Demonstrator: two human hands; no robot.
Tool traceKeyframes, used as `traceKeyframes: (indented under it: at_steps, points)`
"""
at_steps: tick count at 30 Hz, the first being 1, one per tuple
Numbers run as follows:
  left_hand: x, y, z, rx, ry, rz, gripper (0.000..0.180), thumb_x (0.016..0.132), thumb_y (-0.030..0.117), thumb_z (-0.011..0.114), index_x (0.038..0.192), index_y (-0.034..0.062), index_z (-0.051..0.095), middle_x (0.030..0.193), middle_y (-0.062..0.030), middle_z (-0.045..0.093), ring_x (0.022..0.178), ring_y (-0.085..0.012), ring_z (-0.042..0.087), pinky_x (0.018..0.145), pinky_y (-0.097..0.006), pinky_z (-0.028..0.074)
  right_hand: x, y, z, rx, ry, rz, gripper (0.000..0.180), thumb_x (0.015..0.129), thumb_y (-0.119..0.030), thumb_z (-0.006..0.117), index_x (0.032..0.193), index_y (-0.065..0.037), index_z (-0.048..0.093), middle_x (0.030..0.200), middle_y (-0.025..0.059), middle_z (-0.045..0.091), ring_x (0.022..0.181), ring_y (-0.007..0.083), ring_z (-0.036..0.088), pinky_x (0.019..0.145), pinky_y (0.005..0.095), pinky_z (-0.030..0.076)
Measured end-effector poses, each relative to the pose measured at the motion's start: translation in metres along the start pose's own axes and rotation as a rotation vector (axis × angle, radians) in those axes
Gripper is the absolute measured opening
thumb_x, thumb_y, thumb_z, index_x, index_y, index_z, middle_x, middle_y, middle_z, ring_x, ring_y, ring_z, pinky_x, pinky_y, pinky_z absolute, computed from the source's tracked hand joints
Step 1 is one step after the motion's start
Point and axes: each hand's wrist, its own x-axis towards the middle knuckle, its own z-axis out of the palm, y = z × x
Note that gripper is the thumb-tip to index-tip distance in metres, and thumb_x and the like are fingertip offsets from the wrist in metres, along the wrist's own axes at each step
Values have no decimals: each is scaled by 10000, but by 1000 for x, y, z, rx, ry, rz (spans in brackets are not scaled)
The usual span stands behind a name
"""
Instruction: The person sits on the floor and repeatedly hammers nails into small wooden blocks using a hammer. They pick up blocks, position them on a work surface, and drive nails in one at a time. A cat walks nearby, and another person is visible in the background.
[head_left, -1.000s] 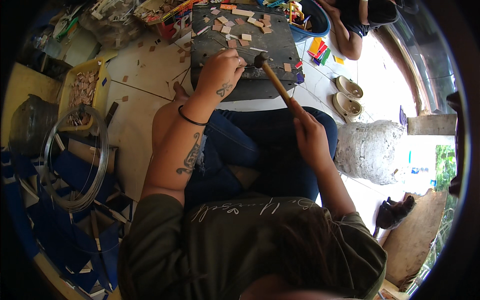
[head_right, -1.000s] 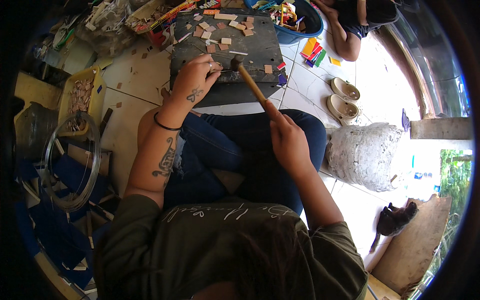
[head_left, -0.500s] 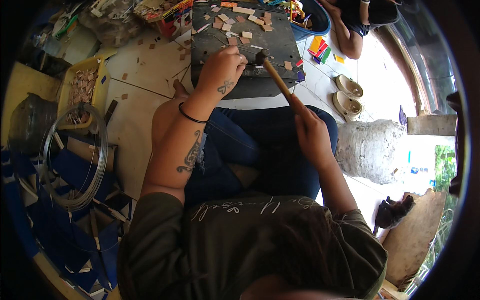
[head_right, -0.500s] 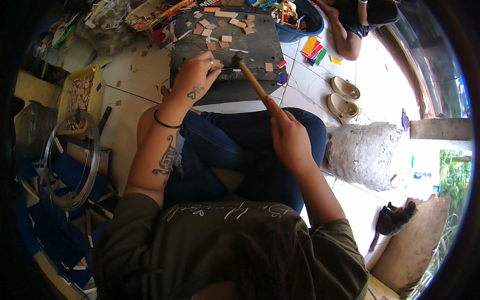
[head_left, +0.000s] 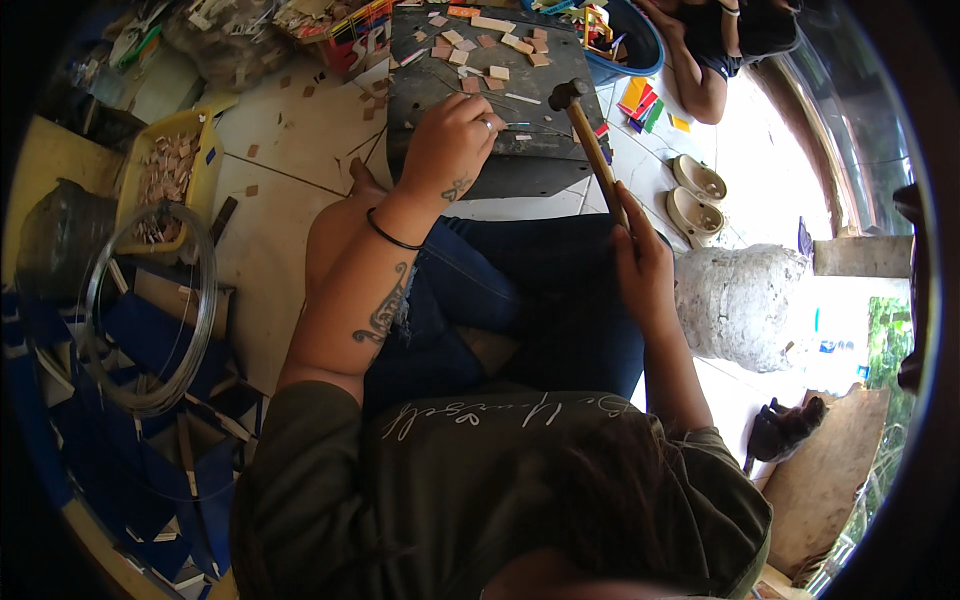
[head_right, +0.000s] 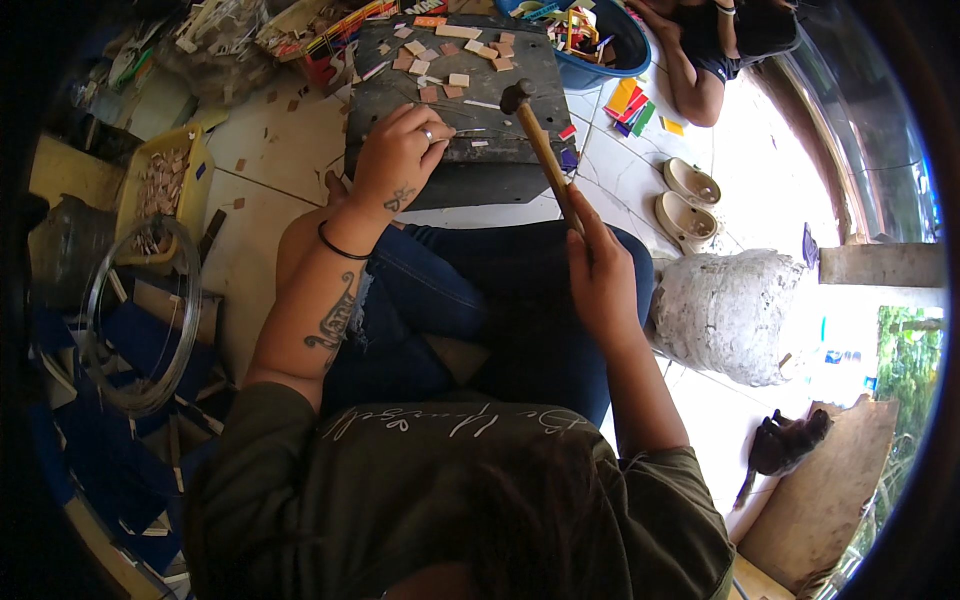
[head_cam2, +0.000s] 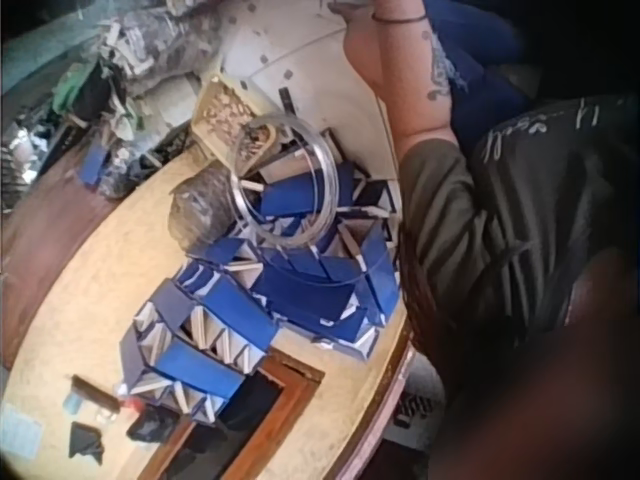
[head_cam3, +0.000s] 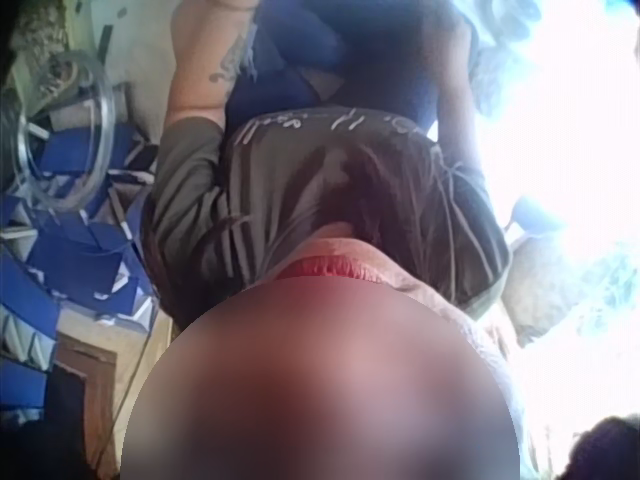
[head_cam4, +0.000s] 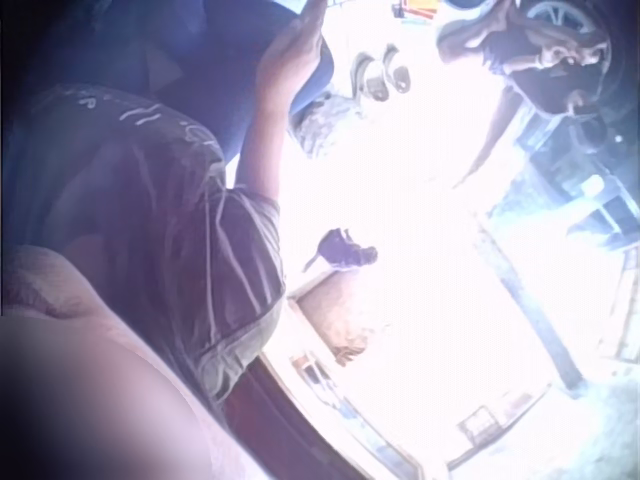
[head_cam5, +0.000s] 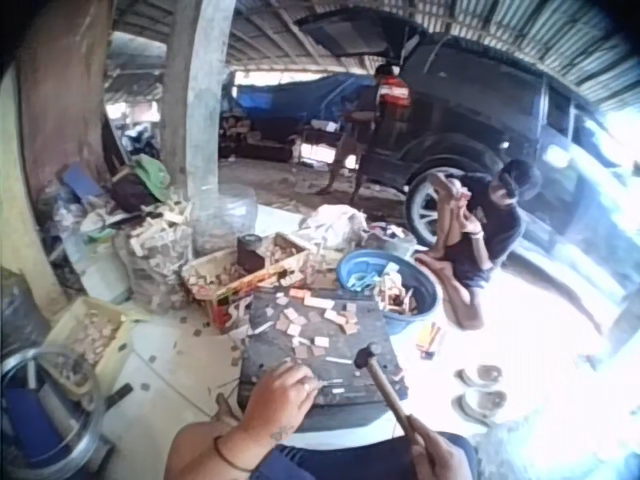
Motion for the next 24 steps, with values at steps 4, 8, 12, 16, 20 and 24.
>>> traceKeyframes:
  at_steps: [4,8,12,16,20,24]
  points:
    - [-1,-1,-1,69,-35,32,47,743,65,686,779,37,678,840,-39,597,858,-245,570,756,-360,500,-2,1,1,36,-32,27,436,935,-73,508,1366,-132,473,1052,196,645,929,302,648,829,338,474]
    - [-5,-7,-6,-64,-63,-68,114,733,127,724,809,48,691,861,-44,607,875,-248,565,792,-356,492,-7,5,2,65,-55,45,421,936,-74,506,1354,-116,484,1088,197,637,974,298,640,849,333,467]
    - [-5,-11,-7,8,-22,-75,150,732,135,739,852,53,700,919,-52,623,904,-251,568,823,-365,477,-8,9,5,59,-11,-10,460,925,-39,524,1378,-106,474,899,67,620,761,95,527,731,241,442]
    - [-6,-13,-10,51,-39,-40,148,733,109,738,864,52,698,894,-62,640,847,-249,587,760,-363,493,-10,11,7,64,-28,-10,445,925,-41,520,1364,-103,481,1016,115,633,857,168,557,790,275,452]
    - [-5,-14,-10,-152,-127,-191,137,736,84,736,854,33,690,805,-73,639,711,-226,579,649,-328,486,-12,8,11,87,-53,-37,430,920,-35,512,1344,-101,489,1170,187,618,1069,318,617,896,351,473]
    - [-5,-14,-10,-250,-123,-253,118,741,64,730,832,10,679,784,-84,634,648,-203,559,603,-309,464,-12,4,19,10,-20,-142,464,905,-26,527,1351,-149,489,1142,174,626,1009,330,635,842,369,505]
